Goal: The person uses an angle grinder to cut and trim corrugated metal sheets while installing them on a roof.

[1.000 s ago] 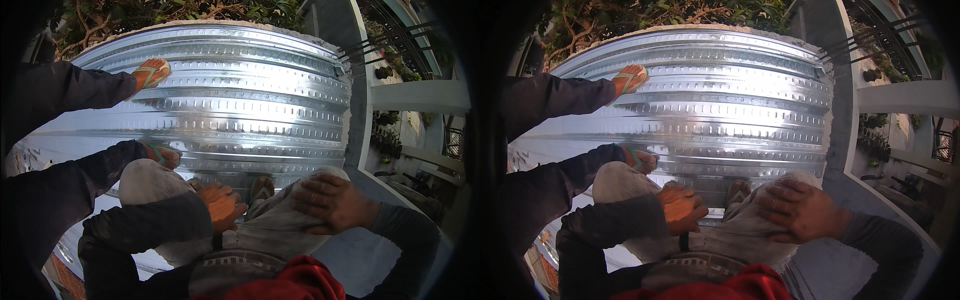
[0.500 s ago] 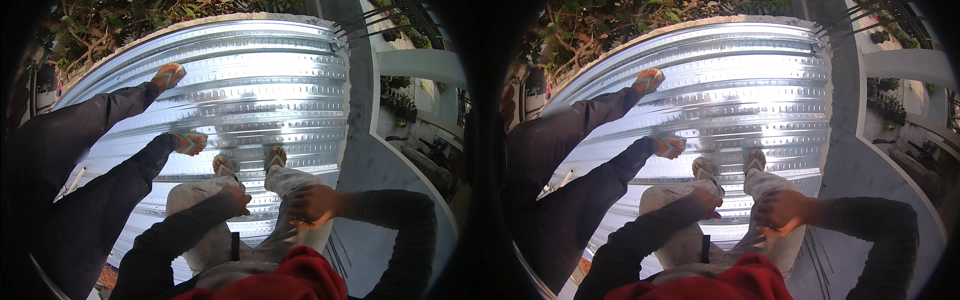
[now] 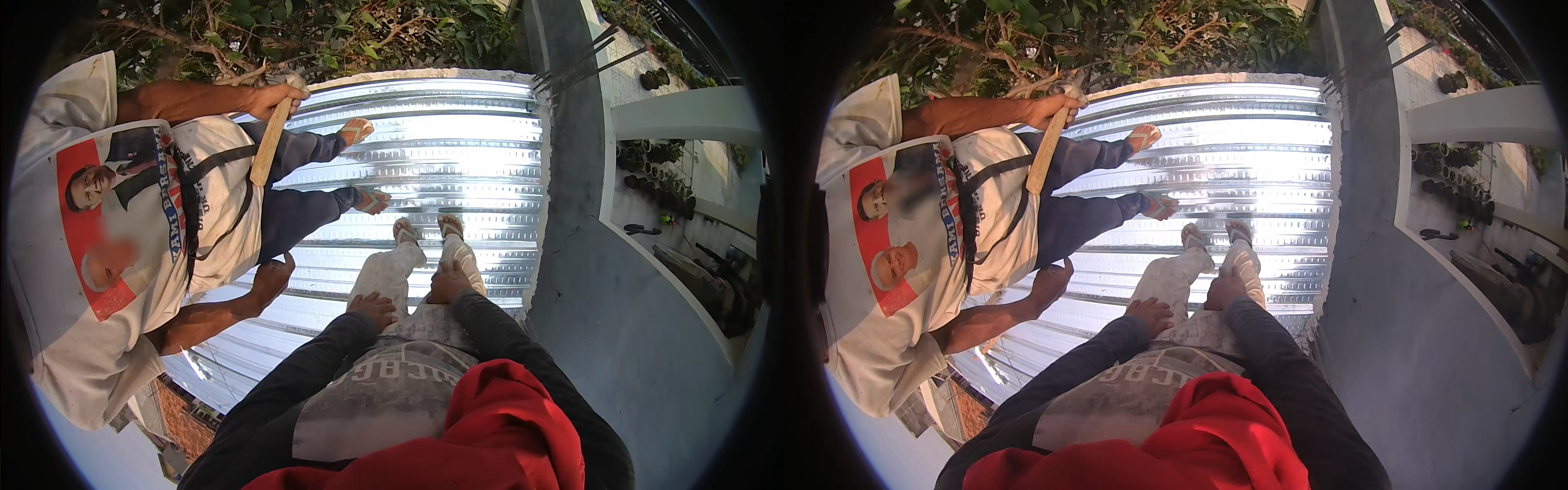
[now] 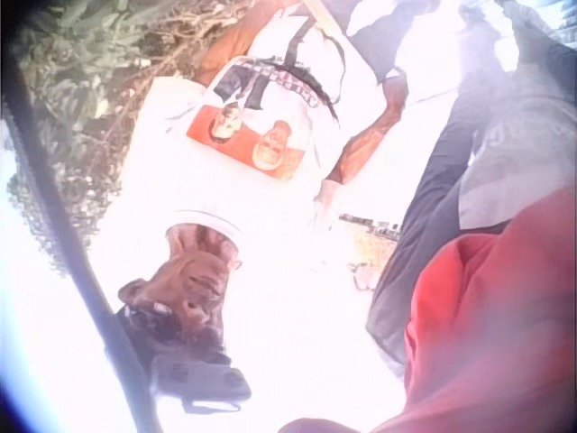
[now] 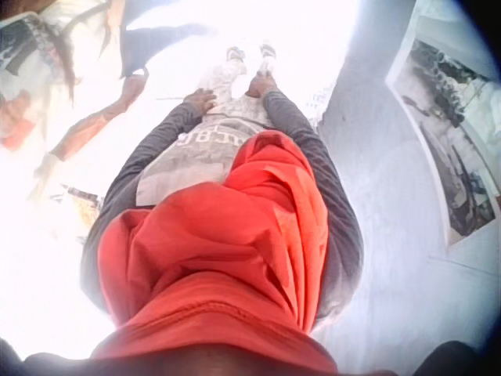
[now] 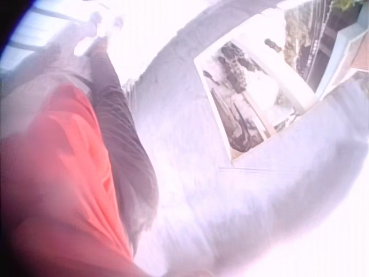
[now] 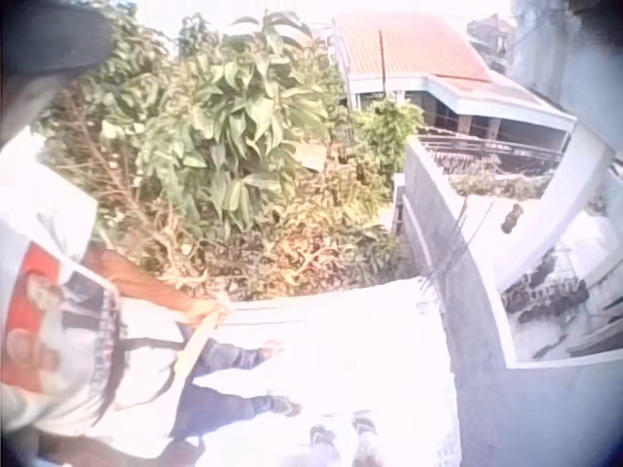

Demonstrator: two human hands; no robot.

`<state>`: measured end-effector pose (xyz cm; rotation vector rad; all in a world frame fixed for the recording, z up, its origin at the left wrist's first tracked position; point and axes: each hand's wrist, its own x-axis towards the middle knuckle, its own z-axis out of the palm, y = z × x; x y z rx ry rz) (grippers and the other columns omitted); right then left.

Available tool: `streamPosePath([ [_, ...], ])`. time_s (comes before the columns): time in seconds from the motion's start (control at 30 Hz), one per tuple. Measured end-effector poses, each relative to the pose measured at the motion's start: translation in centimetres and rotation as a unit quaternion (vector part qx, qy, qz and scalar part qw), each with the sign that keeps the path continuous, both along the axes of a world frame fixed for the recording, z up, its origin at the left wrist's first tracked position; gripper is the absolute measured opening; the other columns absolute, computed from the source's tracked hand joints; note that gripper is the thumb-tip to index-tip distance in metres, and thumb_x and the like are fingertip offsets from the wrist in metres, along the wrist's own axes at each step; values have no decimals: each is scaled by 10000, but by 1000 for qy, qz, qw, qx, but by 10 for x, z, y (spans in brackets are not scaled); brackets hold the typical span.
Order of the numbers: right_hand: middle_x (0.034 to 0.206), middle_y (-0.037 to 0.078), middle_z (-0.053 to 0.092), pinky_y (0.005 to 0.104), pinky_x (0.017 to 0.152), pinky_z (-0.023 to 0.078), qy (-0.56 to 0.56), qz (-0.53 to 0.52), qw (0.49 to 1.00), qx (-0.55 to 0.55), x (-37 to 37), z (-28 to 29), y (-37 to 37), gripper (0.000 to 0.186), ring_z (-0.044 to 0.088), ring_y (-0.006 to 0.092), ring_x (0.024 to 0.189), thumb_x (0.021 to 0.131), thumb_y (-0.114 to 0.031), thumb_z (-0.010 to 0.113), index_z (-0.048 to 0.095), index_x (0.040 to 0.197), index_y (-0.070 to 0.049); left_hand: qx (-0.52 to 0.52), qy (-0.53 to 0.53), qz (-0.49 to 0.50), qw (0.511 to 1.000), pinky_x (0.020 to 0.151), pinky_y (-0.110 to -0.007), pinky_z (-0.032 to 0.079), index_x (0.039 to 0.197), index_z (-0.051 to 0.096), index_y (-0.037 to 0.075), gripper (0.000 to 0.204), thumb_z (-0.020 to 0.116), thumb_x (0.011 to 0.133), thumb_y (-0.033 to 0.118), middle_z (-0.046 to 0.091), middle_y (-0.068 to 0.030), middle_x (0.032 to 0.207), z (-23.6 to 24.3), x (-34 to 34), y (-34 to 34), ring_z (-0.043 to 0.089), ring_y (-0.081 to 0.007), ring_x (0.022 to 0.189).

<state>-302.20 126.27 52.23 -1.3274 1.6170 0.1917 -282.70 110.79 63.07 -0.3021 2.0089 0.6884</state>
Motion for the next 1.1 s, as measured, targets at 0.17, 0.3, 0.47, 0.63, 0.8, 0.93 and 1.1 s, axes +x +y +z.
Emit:
streamPosePath([
  [0.17, 1351, 93, 633, 499, 1083, 405, -169, 37, 984, 51, -49, 8, 4, 506, 571, 302, 1265, 947, -474, 528, 685, 1256, -105, 153, -40, 468, 870, 962, -372, 502, 1399, 547, 61, 481, 567, 1003, 334, 616, -200, 1330, 13, 70, -23, 637, -288, 1153],
  [0.3, 1190, 124, 708, 380, 954, 498, -198, -8, 979, -43, -101, 51, 7, 425, 661, 311, 1090, 967, -429, 555, 745, 1114, -78, 45, 69, 478, 874, 879, -353, 549, 1376, 585, 106, 422, 607, 981, 254, 709, -173, 1167, 54, 94, -6, 714, -240, 995],
  [0.47, 903, 105, 747, 417, 754, 553, -16, -4, 996, -90, -160, 49, -10, 271, 713, 288, 842, 866, -334, 653, 723, 947, -84, -76, 155, 587, 791, 822, -377, 564, 1120, 720, 85, 327, 728, 905, 331, 745, -94, 978, 86, 104, 8, 710, -225, 921],
  [0.63, 897, 105, 723, 412, 735, 570, -51, -245, 967, 46, -217, 44, -24, 164, 714, 268, 818, 872, -237, 693, 702, 927, -83, -151, 106, 755, 629, 703, -411, 512, 819, 709, 27, 543, 659, 899, 562, 661, -144, 713, 109, 135, 50, 647, -249, 712],
  [0.8, 923, 119, 725, 426, 785, 558, 0, 247, 930, -271, -249, 48, -83, 210, 710, 298, 888, 905, -293, 692, 726, 932, -89, -183, 40, 827, 530, 837, -443, 538, 928, 719, -3, 624, 662, 863, 615, 712, -213, 916, 82, 190, 135, 689, -363, 910],
  [0.93, 1100, 152, 719, 388, 809, 557, -78, 67, 987, -121, -146, 145, -139, 459, 725, 254, 886, 903, -309, 743, 600, 1263, -63, -149, 20, 851, 503, 853, -413, 544, 959, 733, 37, 523, 710, 858, 550, 723, -189, 950, 61, 203, 212, 696, -328, 946],
  [1.1, 1060, 94, 737, 369, 854, 543, -146, 156, 971, -111, -63, 206, -173, 428, 720, 251, 941, 946, -347, 680, 619, 1273, -78, -145, 405, 820, 377, 869, -378, 511, 1525, 323, 106, 931, 865, 788, 279, 569, -93, 1285, 147, 157, 99, 590, -215, 1028],
])
